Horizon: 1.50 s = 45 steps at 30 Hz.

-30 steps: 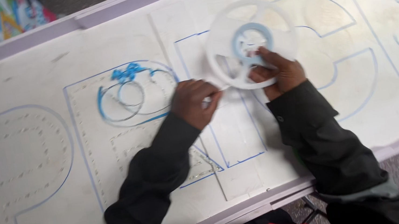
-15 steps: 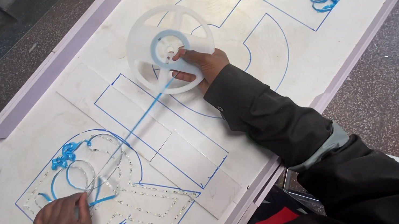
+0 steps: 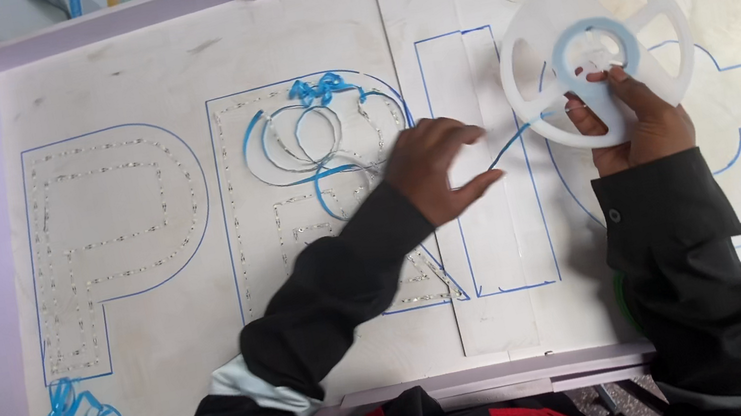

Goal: The person applies adhesive LED strips to a large wooden letter 'R' by hand, peeling the backing and pressing the strip along the traced outlines on the wood surface.

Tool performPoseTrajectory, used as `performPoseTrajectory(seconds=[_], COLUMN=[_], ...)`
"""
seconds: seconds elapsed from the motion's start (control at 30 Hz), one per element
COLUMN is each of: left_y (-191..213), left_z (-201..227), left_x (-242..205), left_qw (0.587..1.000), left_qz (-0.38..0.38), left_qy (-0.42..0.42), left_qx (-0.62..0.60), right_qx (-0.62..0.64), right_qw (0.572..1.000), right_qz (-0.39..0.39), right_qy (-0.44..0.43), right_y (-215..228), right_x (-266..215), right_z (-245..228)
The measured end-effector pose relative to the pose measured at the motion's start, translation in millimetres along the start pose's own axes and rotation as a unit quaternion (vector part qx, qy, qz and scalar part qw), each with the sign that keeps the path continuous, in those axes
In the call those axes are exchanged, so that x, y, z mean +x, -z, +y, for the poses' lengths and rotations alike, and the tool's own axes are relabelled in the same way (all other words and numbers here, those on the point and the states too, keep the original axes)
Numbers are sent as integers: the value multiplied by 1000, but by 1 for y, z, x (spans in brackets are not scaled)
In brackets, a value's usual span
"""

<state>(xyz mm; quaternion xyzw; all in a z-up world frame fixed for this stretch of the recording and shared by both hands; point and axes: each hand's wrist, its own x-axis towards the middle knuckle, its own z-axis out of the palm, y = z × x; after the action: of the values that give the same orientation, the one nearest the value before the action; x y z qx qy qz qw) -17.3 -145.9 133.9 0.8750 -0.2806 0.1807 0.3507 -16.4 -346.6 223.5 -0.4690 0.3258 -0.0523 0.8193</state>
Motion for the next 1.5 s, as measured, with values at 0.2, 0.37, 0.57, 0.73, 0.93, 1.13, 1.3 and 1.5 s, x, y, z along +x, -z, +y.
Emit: performPoseTrajectory(seconds=[0.2,0.37,0.57,0.73,0.93,1.13,1.3,1.5], left_y=[-29,-9,46,92,131,85,24,-47], left_z=[3,-9,-47,-83,-79,-56,-10,-17], left_x=[20,2,-37,-77,-88,-57,-4,-2], left_qw=[991,996,990,984,979,996,995,998], left_qz=[81,14,32,22,20,-65,-47,-59], left_qy=[-108,-77,-38,-24,36,21,-58,-3], left_qx=[9,36,131,176,198,56,68,21], right_qx=[60,95,-309,37,-432,133,117,69], right_qw=[998,995,873,994,796,990,991,998], right_qz=[-14,37,-209,-103,-163,-14,26,7], right_qy=[-1,-12,313,0,391,36,53,-2], right_y=[14,29,100,64,60,59,20,22], right_x=[35,43,87,86,67,68,63,60], right_z=[19,9,26,7,24,38,56,44])
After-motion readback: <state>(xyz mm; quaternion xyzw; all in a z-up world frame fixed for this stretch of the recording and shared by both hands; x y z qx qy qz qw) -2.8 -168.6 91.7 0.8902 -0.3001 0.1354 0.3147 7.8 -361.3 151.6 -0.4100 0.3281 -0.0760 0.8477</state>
